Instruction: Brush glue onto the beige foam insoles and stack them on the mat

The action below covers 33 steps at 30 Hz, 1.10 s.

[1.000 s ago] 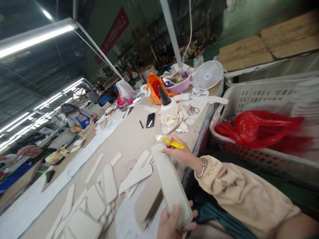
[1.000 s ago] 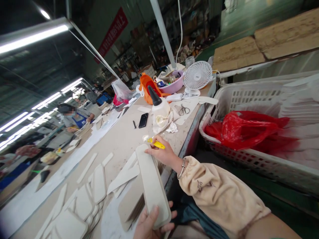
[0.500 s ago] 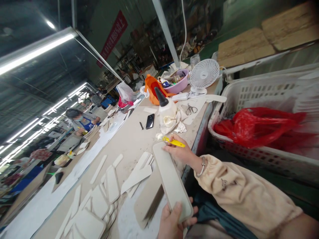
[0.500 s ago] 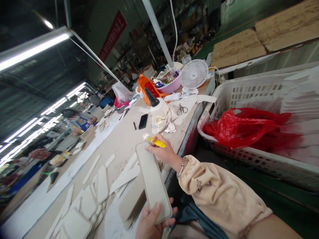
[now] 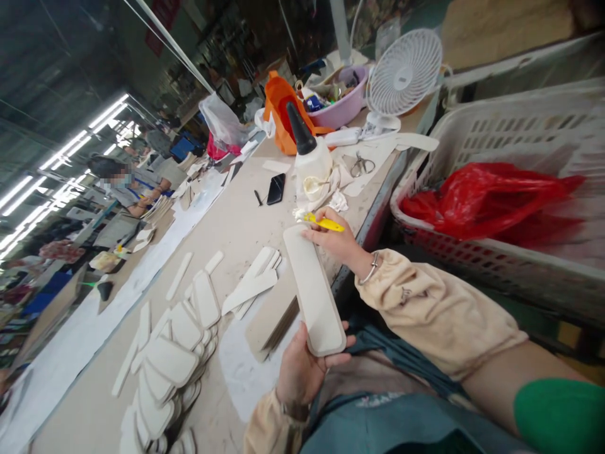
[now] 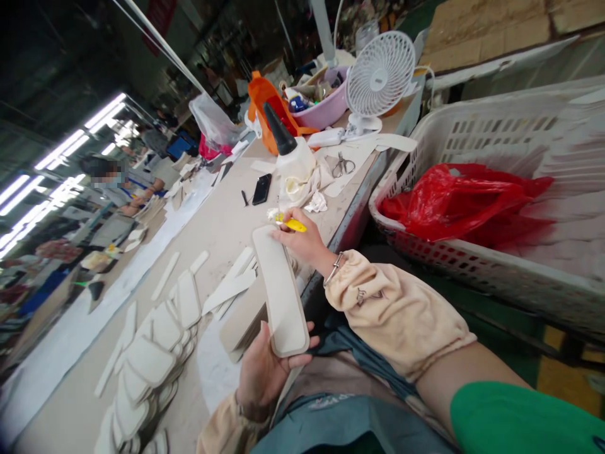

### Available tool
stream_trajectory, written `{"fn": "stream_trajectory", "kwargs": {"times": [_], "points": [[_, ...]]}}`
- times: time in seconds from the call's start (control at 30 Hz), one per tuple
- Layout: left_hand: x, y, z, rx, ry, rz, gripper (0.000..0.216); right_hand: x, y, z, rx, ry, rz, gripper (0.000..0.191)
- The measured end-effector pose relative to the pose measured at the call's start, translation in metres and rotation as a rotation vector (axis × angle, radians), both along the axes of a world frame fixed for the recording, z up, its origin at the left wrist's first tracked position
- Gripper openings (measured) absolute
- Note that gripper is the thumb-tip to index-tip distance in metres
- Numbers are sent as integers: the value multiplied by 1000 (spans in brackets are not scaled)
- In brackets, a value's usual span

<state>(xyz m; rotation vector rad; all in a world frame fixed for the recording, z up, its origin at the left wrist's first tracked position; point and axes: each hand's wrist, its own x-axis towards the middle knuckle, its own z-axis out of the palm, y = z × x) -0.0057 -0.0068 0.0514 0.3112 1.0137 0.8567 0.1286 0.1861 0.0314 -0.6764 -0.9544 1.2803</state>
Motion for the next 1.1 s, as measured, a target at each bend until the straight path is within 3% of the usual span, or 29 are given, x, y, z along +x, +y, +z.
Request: {"fn": "stream_trajectory", "kwargs": {"times": [0.2,0.4,0.73,1.1], "points": [[1,-3,-8,41,159,30,40,1,-1,3,0,-110,-37,33],[-1,-5,-18,31,217,50,44,0,-4,4,-7,-81,-15,35],[-6,-9,-24,50,264,10,40,4,-11,12,1,-318,-71,37],[-20,-16,-17,42,230,-18,39,-7,-10,-1,65,-425,-81,36]]}}
